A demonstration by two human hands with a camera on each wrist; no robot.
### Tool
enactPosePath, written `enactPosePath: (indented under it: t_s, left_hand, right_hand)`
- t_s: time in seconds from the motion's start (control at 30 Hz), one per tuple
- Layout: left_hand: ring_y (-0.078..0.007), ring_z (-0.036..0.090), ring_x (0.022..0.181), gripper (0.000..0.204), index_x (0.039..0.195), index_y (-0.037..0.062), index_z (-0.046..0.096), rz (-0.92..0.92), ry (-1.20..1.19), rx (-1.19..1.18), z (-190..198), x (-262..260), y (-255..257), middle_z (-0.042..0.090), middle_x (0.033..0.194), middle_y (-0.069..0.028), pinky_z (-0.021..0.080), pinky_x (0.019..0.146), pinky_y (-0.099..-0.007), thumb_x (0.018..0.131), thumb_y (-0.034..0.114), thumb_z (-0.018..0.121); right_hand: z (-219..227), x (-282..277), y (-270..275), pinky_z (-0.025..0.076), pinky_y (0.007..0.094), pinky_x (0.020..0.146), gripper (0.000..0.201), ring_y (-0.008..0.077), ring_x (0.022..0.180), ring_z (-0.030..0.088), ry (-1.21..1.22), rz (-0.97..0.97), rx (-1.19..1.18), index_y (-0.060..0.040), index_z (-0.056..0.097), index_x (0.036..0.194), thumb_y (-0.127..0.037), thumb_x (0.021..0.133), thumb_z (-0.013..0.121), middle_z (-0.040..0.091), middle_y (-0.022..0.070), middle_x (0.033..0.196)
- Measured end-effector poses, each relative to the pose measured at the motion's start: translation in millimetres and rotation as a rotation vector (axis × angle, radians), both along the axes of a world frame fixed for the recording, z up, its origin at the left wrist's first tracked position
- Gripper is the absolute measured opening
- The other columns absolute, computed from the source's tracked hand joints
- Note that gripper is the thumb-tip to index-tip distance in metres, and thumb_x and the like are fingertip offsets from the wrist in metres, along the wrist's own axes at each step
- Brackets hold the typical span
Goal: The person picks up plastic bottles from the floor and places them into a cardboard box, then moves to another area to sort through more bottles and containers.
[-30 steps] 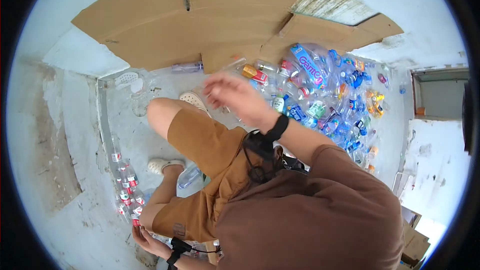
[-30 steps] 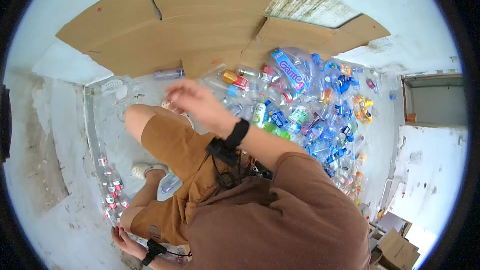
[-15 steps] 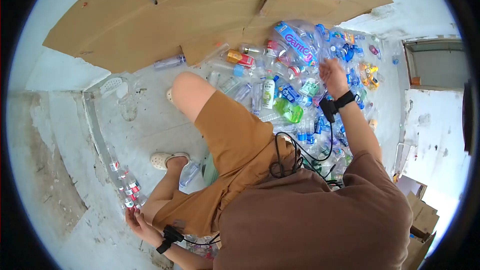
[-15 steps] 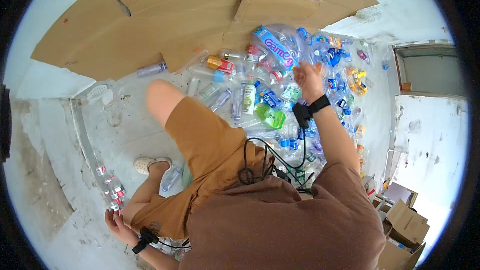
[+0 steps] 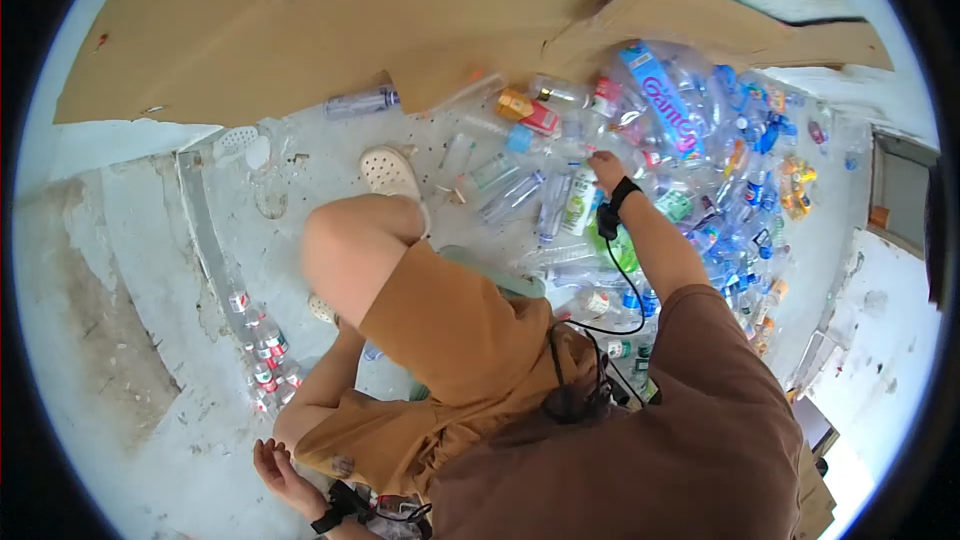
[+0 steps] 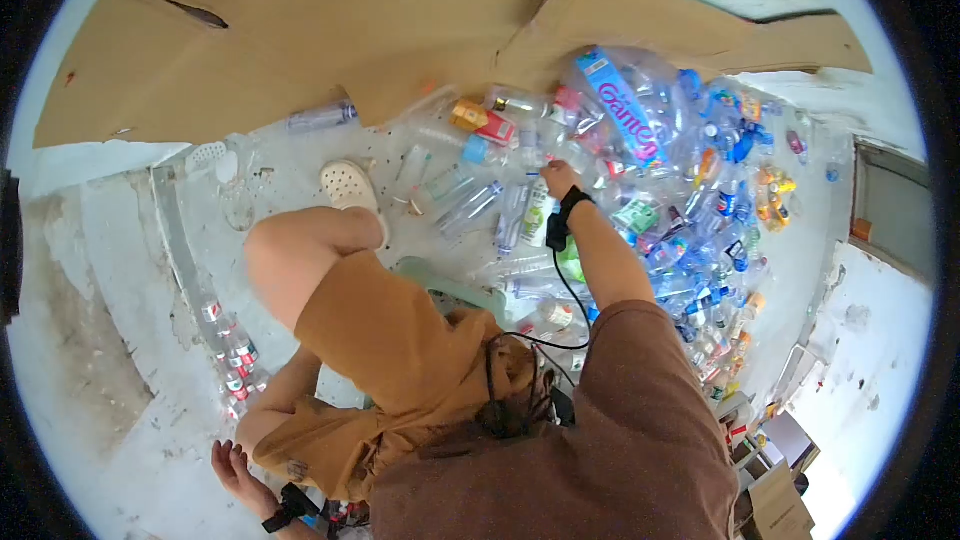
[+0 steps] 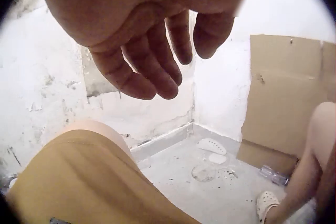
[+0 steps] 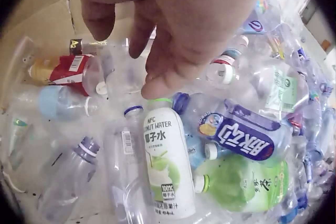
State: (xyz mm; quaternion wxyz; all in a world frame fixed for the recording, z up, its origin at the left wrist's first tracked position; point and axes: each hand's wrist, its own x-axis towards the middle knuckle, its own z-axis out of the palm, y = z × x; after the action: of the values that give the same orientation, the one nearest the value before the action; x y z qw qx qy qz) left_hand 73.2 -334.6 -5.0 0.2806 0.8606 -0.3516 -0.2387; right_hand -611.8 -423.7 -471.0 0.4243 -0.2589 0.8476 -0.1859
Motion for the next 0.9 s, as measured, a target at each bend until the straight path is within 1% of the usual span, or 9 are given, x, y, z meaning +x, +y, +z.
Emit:
enactPosePath:
  t_s: [0.07, 0.4, 0.53, 0.57, 0.6, 0.67, 0.8, 0.87, 0.9]
  left_hand:
    - [-0.0220, 0.056, 0.102, 0.040, 0.133, 0.0002, 0.045, 0.002, -0.059, 0.078, 7, -1, -1, 0.056, 0.119, -0.0145, 0.046, 0.091, -0.0362, 0.096, 0.015, 0.051]
    - [-0.0217, 0.057, 0.100, 0.037, 0.131, -0.0012, 0.046, 0.035, -0.148, 0.152, 14, -3, -23, 0.058, 0.114, -0.0149, 0.047, 0.090, -0.0350, 0.097, 0.013, 0.048]
    - [-0.0203, 0.057, 0.099, 0.037, 0.131, 0.0000, 0.046, 0.015, -0.122, 0.157, 8, -17, -32, 0.059, 0.113, -0.0132, 0.047, 0.090, -0.0343, 0.097, 0.014, 0.049]
    - [-0.0204, 0.057, 0.099, 0.037, 0.132, 0.0001, 0.046, 0.006, -0.118, 0.178, 8, -20, -34, 0.059, 0.113, -0.0130, 0.046, 0.090, -0.0343, 0.097, 0.014, 0.049]
    - [-0.0205, 0.058, 0.099, 0.037, 0.132, 0.0002, 0.046, -0.005, -0.114, 0.200, 7, -22, -35, 0.059, 0.113, -0.0128, 0.046, 0.090, -0.0343, 0.098, 0.014, 0.049]
    - [-0.0204, 0.058, 0.099, 0.037, 0.132, 0.0002, 0.046, 0.008, -0.111, 0.202, 6, -23, -36, 0.059, 0.113, -0.0128, 0.046, 0.090, -0.0342, 0.098, 0.015, 0.049]
    - [-0.0205, 0.058, 0.099, 0.037, 0.132, 0.0004, 0.047, -0.007, -0.089, 0.208, 3, -25, -42, 0.059, 0.113, -0.0130, 0.046, 0.091, -0.0340, 0.098, 0.015, 0.048]
    - [-0.0205, 0.058, 0.099, 0.037, 0.131, 0.0004, 0.047, -0.008, -0.087, 0.208, 1, -31, -50, 0.060, 0.113, -0.0132, 0.046, 0.091, -0.0339, 0.098, 0.014, 0.048]
    - [-0.0205, 0.058, 0.100, 0.036, 0.131, 0.0003, 0.047, -0.012, -0.081, 0.204, 1, -34, -52, 0.060, 0.113, -0.0134, 0.046, 0.091, -0.0338, 0.098, 0.014, 0.047]
  right_hand:
    - [-4, -2, -20, 0.045, 0.0374, 0.095, 0.054, 0.0353, 0.110, 0.060, 0.074, -0.039, 0.126, -0.0026, 0.058, 0.119, -0.036, 0.077, 0.063, 0.062, 0.0243, 0.116]
    - [-7, -33, -59, 0.044, 0.0409, 0.097, 0.048, 0.0392, 0.113, 0.056, 0.327, 0.081, 0.054, -0.0055, 0.059, 0.121, -0.023, 0.076, 0.058, 0.060, 0.0263, 0.118]
    - [-11, -27, -53, 0.046, 0.0402, 0.091, 0.046, 0.0377, 0.103, 0.060, 0.310, -0.030, -0.085, -0.0124, 0.059, 0.120, -0.018, 0.074, 0.062, 0.064, 0.0234, 0.108]
    - [-61, -45, -32, 0.048, 0.0373, 0.085, 0.051, 0.0341, 0.092, 0.063, 0.536, 0.216, -0.279, -0.0158, 0.056, 0.126, -0.012, 0.075, 0.061, 0.065, 0.0196, 0.099]
    - [-52, -41, -35, 0.048, 0.0373, 0.085, 0.051, 0.0341, 0.092, 0.063, 0.532, 0.223, -0.276, -0.0158, 0.056, 0.126, -0.012, 0.075, 0.061, 0.065, 0.0196, 0.099]
    - [-33, -33, -38, 0.047, 0.0275, 0.065, 0.055, 0.0172, 0.078, 0.060, -0.070, 0.006, -0.021, -0.0142, 0.054, 0.130, -0.002, 0.077, 0.057, 0.059, 0.0093, 0.099]
    - [-25, -11, -41, 0.040, 0.0238, 0.049, 0.057, 0.0082, 0.057, 0.049, -0.232, -0.143, -0.054, -0.0144, 0.051, 0.136, -0.001, 0.080, 0.054, 0.057, 0.0038, 0.085]
    - [-55, -15, -37, 0.046, 0.0296, 0.090, 0.057, 0.0236, 0.103, 0.063, -0.140, -0.149, 0.044, -0.0195, 0.052, 0.135, -0.006, 0.080, 0.055, 0.067, 0.0136, 0.110]
    - [-67, -17, -35, 0.046, 0.0296, 0.090, 0.057, 0.0236, 0.103, 0.063, -0.142, -0.147, 0.045, -0.0195, 0.052, 0.135, -0.006, 0.080, 0.055, 0.067, 0.0136, 0.110]
